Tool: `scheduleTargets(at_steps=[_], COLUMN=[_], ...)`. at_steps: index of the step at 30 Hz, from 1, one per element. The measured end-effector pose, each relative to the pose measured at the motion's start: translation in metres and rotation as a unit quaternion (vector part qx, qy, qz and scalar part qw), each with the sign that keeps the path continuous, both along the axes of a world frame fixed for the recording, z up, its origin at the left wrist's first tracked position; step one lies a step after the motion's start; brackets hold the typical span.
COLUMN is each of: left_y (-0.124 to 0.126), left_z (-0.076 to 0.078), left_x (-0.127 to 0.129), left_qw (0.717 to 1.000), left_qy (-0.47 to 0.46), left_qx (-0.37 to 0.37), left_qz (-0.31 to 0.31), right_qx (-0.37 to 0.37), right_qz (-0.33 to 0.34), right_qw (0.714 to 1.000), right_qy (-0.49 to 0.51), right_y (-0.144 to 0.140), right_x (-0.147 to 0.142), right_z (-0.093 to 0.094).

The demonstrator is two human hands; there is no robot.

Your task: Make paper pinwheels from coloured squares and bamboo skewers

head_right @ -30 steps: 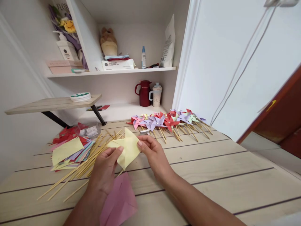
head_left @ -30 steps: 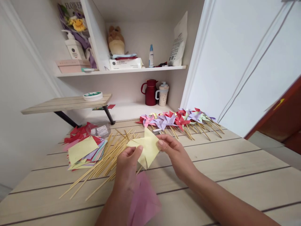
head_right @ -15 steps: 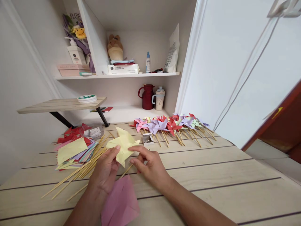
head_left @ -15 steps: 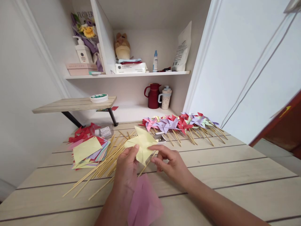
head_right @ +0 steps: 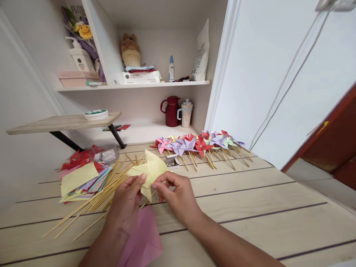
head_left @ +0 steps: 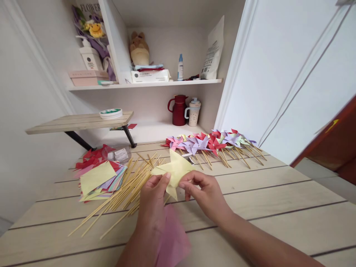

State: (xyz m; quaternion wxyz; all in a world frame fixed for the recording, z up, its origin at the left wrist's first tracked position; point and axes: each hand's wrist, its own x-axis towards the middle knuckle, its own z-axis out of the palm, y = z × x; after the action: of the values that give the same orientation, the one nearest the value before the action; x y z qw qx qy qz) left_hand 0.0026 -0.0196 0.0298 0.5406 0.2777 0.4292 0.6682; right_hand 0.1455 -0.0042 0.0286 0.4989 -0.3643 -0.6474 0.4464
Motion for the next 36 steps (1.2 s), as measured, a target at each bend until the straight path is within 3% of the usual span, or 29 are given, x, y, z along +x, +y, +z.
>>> scheduleTargets(at_steps=[17, 36], left_y=[-0.001, -0.004], left_z=[-0.007, 0.01], left_x=[0.002, 0.011], left_qw=[0.999, 0.994], left_qy=[0.044, 0.089], left_qx=[-0.006, -0.007], left_qz=[0.031, 0.067], right_qx=[-0.086, -0.078], right_qz=[-0.043, -0.062], right_qw=[0.992, 0.991], right_qy=[0.085, 0.09], right_y=[-0.001, -0.002], right_x=[-0.005, -0.004], right_z=[-0.006, -0.003])
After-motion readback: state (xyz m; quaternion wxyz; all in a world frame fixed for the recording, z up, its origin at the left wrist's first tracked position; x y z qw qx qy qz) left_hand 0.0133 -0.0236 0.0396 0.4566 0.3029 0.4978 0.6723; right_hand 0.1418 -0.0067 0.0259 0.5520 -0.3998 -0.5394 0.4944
